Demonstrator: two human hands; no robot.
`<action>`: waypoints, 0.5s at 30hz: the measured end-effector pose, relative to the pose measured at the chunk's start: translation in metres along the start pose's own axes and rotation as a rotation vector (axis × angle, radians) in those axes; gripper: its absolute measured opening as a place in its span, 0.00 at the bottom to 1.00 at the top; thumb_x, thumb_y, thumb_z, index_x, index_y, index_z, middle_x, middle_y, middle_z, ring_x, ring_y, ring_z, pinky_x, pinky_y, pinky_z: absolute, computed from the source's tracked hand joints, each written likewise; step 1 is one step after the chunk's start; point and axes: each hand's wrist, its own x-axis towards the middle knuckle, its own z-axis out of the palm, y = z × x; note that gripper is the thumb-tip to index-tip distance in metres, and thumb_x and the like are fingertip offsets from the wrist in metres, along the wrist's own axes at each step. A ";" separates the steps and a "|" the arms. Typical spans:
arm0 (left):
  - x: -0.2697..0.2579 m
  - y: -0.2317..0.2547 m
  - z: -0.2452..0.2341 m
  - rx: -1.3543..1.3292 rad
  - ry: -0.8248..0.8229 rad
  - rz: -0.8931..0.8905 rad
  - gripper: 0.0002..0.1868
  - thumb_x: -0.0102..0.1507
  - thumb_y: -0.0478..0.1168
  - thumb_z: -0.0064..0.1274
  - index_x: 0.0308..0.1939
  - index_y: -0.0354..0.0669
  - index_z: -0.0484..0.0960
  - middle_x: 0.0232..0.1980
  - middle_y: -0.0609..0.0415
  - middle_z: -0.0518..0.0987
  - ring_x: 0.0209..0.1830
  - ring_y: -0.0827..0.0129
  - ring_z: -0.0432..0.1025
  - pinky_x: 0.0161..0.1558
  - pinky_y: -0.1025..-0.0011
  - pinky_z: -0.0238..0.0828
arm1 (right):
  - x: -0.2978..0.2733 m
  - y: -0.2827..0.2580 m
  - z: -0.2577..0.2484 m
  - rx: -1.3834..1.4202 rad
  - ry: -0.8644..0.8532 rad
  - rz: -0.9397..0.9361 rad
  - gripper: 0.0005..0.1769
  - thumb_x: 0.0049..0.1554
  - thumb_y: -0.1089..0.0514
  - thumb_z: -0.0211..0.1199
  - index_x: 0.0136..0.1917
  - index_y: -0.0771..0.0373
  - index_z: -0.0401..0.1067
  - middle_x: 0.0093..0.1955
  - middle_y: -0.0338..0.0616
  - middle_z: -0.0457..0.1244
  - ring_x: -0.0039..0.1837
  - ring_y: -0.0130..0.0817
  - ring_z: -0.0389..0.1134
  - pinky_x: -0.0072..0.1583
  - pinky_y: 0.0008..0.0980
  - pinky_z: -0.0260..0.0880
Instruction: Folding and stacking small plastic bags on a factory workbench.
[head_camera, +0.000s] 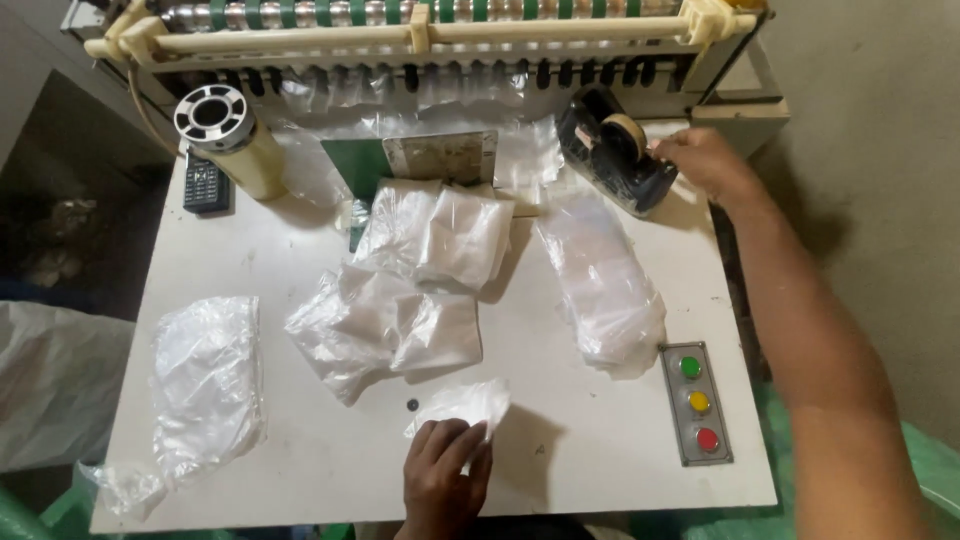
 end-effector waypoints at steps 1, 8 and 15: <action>0.002 0.001 0.004 0.008 -0.008 0.019 0.06 0.59 0.30 0.60 0.40 0.38 0.83 0.34 0.50 0.78 0.30 0.60 0.68 0.33 0.67 0.69 | -0.027 -0.021 -0.009 -0.057 0.041 -0.007 0.19 0.64 0.40 0.59 0.56 0.55 0.76 0.57 0.37 0.67 0.59 0.33 0.64 0.59 0.37 0.57; 0.003 0.007 0.026 0.093 -0.011 0.144 0.05 0.62 0.26 0.55 0.41 0.34 0.80 0.33 0.47 0.74 0.27 0.60 0.65 0.31 0.66 0.64 | -0.056 0.037 -0.006 -0.318 0.187 -0.067 0.18 0.71 0.47 0.58 0.59 0.65 0.76 0.55 0.52 0.71 0.55 0.51 0.70 0.51 0.51 0.68; -0.016 0.007 0.052 0.214 -0.145 0.325 0.04 0.68 0.26 0.47 0.42 0.30 0.79 0.33 0.47 0.70 0.27 0.61 0.59 0.27 0.66 0.57 | -0.096 0.052 0.035 0.014 0.332 -0.194 0.09 0.66 0.56 0.62 0.51 0.65 0.76 0.39 0.44 0.72 0.38 0.31 0.70 0.40 0.35 0.71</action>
